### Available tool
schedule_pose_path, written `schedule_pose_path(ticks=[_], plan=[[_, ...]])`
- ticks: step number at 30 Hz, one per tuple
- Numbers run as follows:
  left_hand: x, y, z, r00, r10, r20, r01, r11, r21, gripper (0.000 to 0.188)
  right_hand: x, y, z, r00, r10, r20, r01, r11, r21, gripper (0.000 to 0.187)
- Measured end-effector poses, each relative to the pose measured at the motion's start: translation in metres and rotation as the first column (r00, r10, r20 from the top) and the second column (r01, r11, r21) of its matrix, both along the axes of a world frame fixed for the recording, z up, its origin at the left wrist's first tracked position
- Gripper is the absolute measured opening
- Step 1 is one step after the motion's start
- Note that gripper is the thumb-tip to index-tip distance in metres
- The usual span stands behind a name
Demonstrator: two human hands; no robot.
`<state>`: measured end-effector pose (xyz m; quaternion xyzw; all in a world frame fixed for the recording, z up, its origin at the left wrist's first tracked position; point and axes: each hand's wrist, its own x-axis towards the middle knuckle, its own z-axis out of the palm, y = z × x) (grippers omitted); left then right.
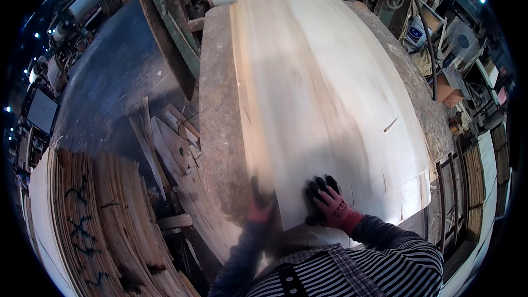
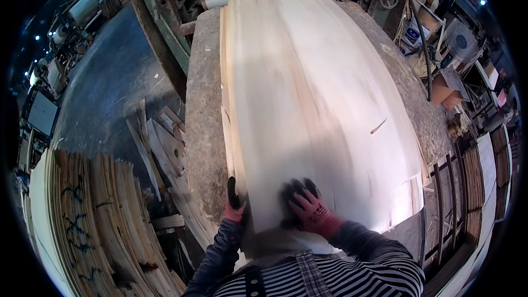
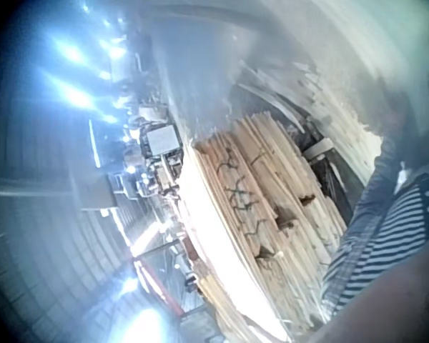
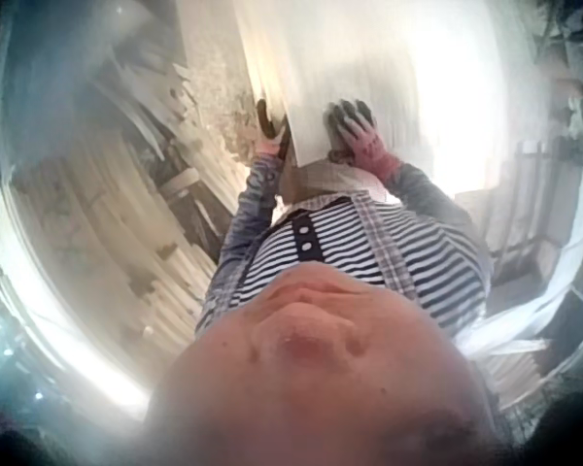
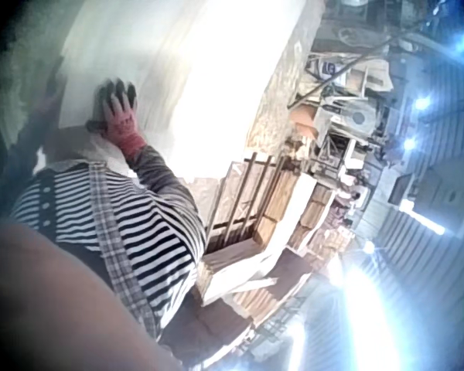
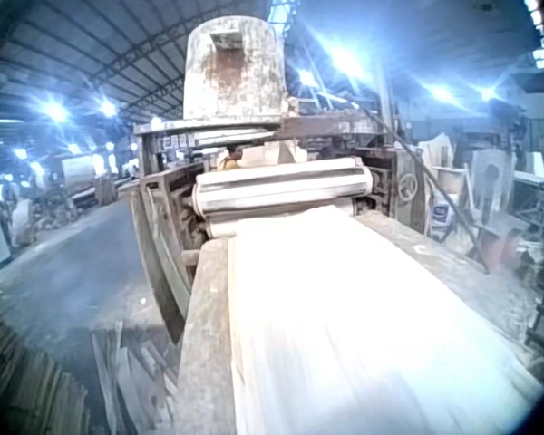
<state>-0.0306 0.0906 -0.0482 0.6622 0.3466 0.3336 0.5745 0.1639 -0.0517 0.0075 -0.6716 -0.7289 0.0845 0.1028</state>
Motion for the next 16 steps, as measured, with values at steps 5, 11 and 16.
schedule_pose_path(ticks=[5,11,16], plan=[[-0.003,0.008,-0.042,0.973,0.076,-0.216,-0.054,0.993,0.105,0.090,0.010,0.022,0.024,0.995,0.099,-0.008,-0.098,0.990,0.106,0.056],[-0.004,0.010,-0.057,0.960,0.060,-0.275,-0.008,0.982,0.188,0.095,0.061,0.073,0.038,0.977,0.009,0.214,-0.059,0.971,0.230,0.056],[0.002,0.005,-0.018,0.933,0.061,-0.355,0.051,0.954,0.296,0.091,0.086,0.098,-0.024,0.976,-0.168,0.137,0.168,0.986,0.012,0.067]])
